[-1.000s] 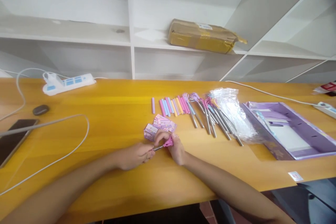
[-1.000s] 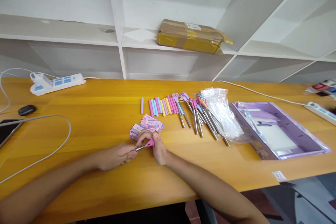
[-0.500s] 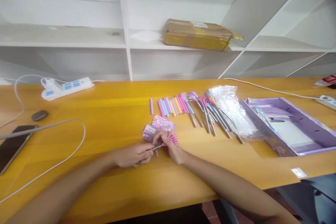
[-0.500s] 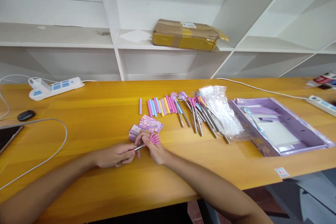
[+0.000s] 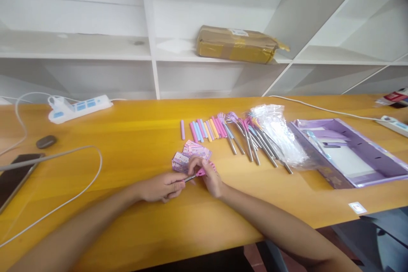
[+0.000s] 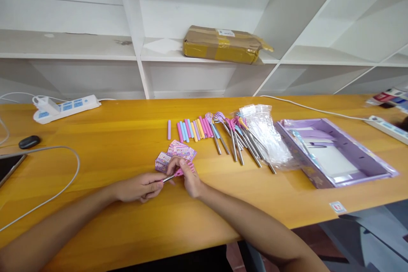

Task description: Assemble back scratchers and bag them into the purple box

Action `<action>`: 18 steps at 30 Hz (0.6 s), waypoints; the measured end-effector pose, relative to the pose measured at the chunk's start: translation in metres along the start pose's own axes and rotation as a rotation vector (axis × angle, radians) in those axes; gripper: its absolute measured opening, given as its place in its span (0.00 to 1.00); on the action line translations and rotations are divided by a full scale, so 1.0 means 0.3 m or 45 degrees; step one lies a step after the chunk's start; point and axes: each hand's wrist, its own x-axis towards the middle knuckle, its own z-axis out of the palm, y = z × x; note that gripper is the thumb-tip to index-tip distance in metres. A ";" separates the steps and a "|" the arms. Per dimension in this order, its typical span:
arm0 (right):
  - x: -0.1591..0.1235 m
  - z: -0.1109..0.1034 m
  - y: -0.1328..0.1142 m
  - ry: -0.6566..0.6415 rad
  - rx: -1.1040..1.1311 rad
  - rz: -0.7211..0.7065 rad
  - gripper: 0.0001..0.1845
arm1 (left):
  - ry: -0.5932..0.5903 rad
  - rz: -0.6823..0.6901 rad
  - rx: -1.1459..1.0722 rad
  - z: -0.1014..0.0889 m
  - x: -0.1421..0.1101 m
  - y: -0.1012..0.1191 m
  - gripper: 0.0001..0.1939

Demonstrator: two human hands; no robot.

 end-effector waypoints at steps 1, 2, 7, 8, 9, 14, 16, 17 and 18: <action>0.002 0.000 -0.001 0.025 0.000 -0.013 0.36 | 0.004 0.030 0.008 0.000 0.003 -0.002 0.28; 0.004 -0.001 -0.004 0.041 -0.004 -0.025 0.36 | -0.002 0.058 0.010 0.000 0.006 -0.004 0.29; 0.018 -0.078 -0.058 0.057 -0.028 -0.037 0.33 | -0.074 0.098 -0.069 -0.010 0.017 -0.016 0.35; 0.025 -0.123 -0.082 0.114 -0.030 -0.042 0.33 | -0.083 0.093 -0.091 -0.012 0.016 -0.018 0.35; 0.033 -0.182 -0.111 0.198 -0.025 -0.058 0.33 | -0.094 0.084 -0.111 -0.014 0.015 -0.019 0.35; 0.031 -0.605 -0.351 0.830 0.195 -0.210 0.31 | -0.161 0.038 -0.134 -0.016 0.007 -0.012 0.31; -0.009 -0.766 -0.467 1.128 0.390 -0.167 0.37 | -0.183 0.045 -0.105 -0.013 0.007 -0.006 0.31; -0.037 -0.833 -0.521 1.232 0.450 -0.205 0.39 | -0.196 0.049 -0.088 -0.009 0.008 -0.003 0.31; -0.070 -0.889 -0.569 1.312 0.484 -0.259 0.39 | -0.212 0.049 -0.068 -0.006 0.009 0.000 0.31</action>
